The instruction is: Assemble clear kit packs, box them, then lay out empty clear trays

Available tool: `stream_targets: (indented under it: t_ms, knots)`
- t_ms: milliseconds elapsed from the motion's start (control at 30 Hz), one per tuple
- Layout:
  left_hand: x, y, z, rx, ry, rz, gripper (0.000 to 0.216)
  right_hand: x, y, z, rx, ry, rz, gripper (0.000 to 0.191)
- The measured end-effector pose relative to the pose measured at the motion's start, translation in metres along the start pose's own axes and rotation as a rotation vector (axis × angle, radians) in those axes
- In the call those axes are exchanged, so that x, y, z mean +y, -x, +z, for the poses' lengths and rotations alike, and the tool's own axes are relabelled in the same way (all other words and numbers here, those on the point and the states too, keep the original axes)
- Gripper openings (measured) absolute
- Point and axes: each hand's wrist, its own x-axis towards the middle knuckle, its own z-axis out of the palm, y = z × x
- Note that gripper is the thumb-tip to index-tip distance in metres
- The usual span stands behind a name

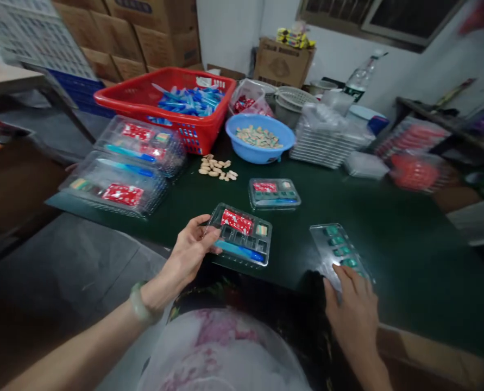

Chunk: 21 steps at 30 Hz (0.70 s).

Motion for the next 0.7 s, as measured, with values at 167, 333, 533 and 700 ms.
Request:
stream_targets:
  t_ms: [167,333,533,700]
  knots:
    - [0.000,-0.003,0.007,-0.016,-0.335,0.120,0.064,0.009,0.006,0.003,-0.010,0.055,0.073,0.027]
    - [-0.005,-0.013,-0.004,0.010,-0.755,0.199,0.066,0.012,0.005,0.003,-0.093,0.060,0.129,0.019]
    - [-0.017,-0.025,-0.014,-0.017,-0.965,0.330,0.053,0.009,0.002,0.001,-0.160,0.005,0.173,0.018]
    - [-0.011,-0.001,0.002,0.056,-0.918,0.602,0.036,0.007,0.004,-0.002,-0.184,-0.008,0.160,0.021]
